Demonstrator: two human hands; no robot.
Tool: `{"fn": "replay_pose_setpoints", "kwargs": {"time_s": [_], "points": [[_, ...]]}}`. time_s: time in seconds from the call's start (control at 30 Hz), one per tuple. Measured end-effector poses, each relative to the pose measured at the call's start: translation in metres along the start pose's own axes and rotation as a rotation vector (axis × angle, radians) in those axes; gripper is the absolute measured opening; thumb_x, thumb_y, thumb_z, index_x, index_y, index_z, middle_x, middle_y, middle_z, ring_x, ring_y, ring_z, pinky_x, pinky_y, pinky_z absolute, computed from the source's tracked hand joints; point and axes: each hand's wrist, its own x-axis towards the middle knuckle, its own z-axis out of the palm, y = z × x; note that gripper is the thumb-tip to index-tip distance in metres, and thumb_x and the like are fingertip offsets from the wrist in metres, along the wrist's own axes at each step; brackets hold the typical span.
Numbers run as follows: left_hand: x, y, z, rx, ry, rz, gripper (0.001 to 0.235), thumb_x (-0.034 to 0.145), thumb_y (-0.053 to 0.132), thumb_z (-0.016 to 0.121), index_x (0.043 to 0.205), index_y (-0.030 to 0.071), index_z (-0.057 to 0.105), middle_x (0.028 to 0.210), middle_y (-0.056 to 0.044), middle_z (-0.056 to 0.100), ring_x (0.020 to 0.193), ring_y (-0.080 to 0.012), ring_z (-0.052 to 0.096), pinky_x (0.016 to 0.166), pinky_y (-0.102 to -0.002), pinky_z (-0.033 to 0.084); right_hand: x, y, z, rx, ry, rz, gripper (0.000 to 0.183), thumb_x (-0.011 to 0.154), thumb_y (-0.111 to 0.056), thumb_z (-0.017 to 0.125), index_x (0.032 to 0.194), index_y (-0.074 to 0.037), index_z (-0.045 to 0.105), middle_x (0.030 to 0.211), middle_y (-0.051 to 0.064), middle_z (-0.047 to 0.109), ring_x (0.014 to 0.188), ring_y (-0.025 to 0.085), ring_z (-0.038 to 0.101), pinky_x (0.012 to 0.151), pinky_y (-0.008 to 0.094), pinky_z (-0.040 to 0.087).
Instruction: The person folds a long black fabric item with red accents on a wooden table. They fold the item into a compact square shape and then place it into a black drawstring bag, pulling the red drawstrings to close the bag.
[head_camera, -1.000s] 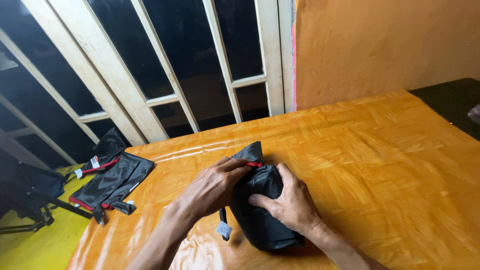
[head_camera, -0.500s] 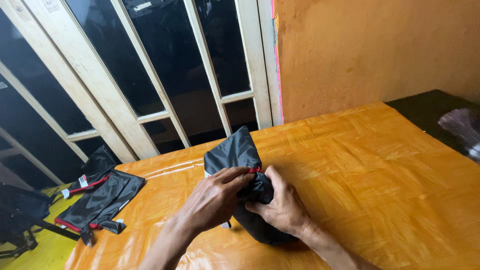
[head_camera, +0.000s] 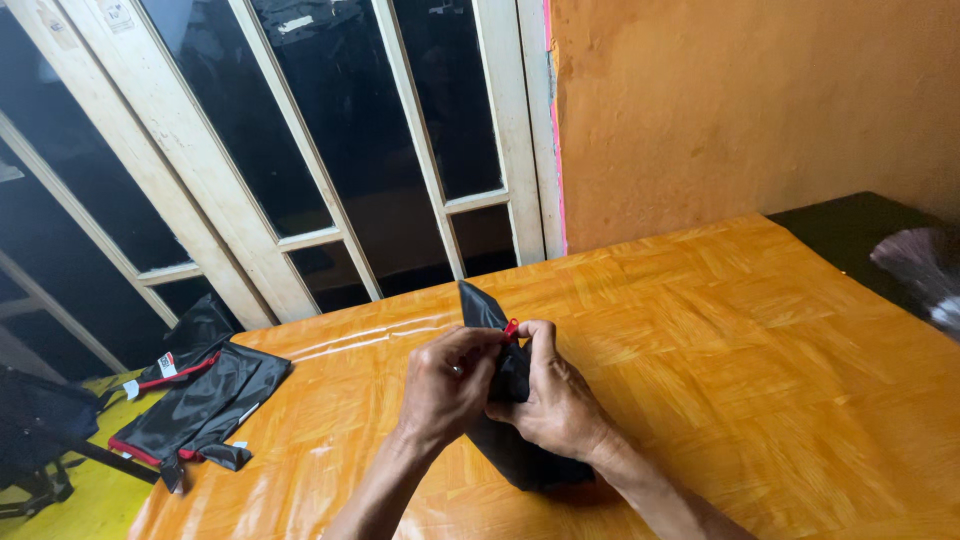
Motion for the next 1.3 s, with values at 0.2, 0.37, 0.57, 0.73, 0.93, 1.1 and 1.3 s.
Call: {"fn": "replay_pose_setpoints", "kwargs": {"time_s": [0.2,0.37,0.57,0.73,0.93,1.1,1.3], "points": [[0.014,0.009,-0.008,-0.117,-0.110,-0.247,0.022,0.088,0.017,0.065,0.099,0.014,0.084,0.095,0.001,0.085,0.082,-0.0076,0.077,0.073,-0.023,0.058,0.010,-0.015,-0.005,-0.185,-0.078,0.115,0.071,0.066,-0.031,0.086,0.114,-0.019,0.035,0.102,0.006,0.069,0.093,0.035,0.071,0.076,0.047,0.049],[0.023,0.004,-0.005,-0.503,-0.116,-0.638,0.026,0.075,0.007,0.085,0.099,-0.001,0.079,0.092,-0.012,0.084,0.082,-0.0138,0.076,0.074,-0.025,0.062,0.012,-0.027,-0.003,-0.256,-0.102,0.145,0.067,0.069,-0.030,0.088,0.112,-0.015,0.039,0.113,0.010,0.067,0.106,0.037,0.067,0.083,0.051,0.051],[0.027,-0.036,-0.004,-0.612,-0.066,-0.669,0.012,0.076,-0.008,0.080,0.085,0.000,0.075,0.072,-0.010,0.075,0.062,-0.0099,0.061,0.055,-0.024,0.050,0.025,-0.025,0.016,-0.379,-0.107,0.054,0.069,0.069,-0.029,0.089,0.111,-0.011,0.038,0.110,0.016,0.064,0.103,0.042,0.065,0.079,0.055,0.052],[0.020,-0.035,-0.009,-0.343,-0.016,-0.531,0.008,0.075,0.001,0.077,0.081,0.006,0.077,0.072,-0.001,0.077,0.062,-0.0050,0.060,0.057,-0.022,0.049,0.034,-0.024,0.029,-0.431,-0.135,0.038,0.071,0.068,-0.031,0.088,0.113,-0.010,0.038,0.118,0.016,0.062,0.108,0.043,0.064,0.082,0.056,0.053],[0.007,-0.055,-0.001,0.065,0.120,0.000,0.019,0.070,0.007,0.069,0.084,0.018,0.077,0.072,0.000,0.071,0.064,-0.0185,0.068,0.061,-0.032,0.056,0.038,-0.035,0.027,-0.415,-0.191,0.042,0.064,0.071,-0.024,0.080,0.114,-0.009,0.034,0.112,0.019,0.063,0.109,0.045,0.065,0.086,0.059,0.053],[-0.002,-0.062,-0.002,0.218,0.159,0.418,0.024,0.080,-0.002,0.067,0.098,0.011,0.075,0.075,-0.009,0.065,0.067,-0.0296,0.069,0.061,-0.037,0.059,0.043,-0.033,0.031,-0.360,-0.208,0.071,0.057,0.074,-0.011,0.074,0.115,-0.006,0.036,0.111,0.022,0.065,0.113,0.046,0.066,0.094,0.060,0.054],[-0.016,-0.050,-0.017,0.396,0.043,0.626,0.015,0.098,0.000,0.054,0.109,0.001,0.062,0.101,-0.013,0.064,0.079,-0.0293,0.060,0.073,-0.039,0.051,0.047,-0.011,0.048,-0.447,-0.088,0.041,0.036,0.077,-0.023,0.062,0.102,-0.011,0.038,0.086,0.016,0.070,0.083,0.048,0.067,0.068,0.055,0.049]]}}
